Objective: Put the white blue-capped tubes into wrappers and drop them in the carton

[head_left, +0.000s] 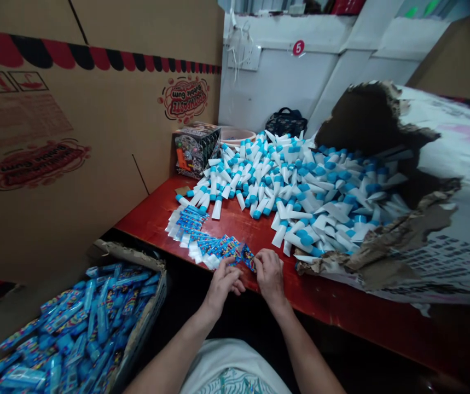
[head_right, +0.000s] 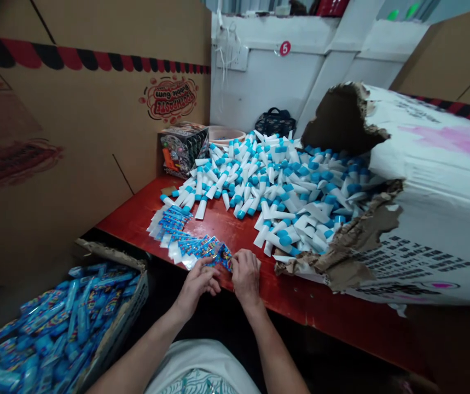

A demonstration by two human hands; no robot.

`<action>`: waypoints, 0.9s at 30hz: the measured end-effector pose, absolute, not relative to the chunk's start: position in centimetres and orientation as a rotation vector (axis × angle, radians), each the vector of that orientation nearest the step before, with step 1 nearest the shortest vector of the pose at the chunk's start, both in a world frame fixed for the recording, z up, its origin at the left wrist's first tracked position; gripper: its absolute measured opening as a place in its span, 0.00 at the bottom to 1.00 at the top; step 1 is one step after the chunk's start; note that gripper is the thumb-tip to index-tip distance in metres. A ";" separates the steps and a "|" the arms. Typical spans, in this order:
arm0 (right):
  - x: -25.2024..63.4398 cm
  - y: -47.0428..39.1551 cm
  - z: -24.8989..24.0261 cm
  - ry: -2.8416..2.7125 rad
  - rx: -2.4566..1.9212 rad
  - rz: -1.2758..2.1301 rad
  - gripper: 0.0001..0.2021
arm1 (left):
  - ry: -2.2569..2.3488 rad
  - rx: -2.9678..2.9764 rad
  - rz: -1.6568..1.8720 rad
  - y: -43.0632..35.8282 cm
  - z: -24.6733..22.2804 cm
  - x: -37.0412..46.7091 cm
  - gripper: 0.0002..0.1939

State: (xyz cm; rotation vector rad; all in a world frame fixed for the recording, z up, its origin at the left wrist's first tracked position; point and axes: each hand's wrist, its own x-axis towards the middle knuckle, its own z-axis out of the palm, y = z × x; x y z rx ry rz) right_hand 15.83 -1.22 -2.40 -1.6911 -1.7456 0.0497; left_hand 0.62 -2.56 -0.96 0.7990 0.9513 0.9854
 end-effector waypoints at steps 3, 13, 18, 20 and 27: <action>15.5 -1.9 -1.4 -1.738 -1.599 0.044 0.09 | 0.918 0.803 0.952 -1.0 -0.5 2.1 0.29; 15.9 -0.5 -2.9 -1.199 -1.322 1.090 0.16 | 0.934 0.700 1.210 1.4 -1.4 3.9 0.18; 14.9 1.1 -3.7 -1.045 -1.207 1.199 0.21 | 0.927 0.767 1.232 2.7 -1.2 3.8 0.14; 14.5 1.7 -3.6 -1.036 -1.208 1.248 0.22 | 0.937 0.766 1.261 3.4 -0.9 3.7 0.14; 14.6 3.5 -2.5 -0.990 -1.205 1.190 0.16 | 0.918 0.598 1.256 5.3 -0.8 2.6 0.17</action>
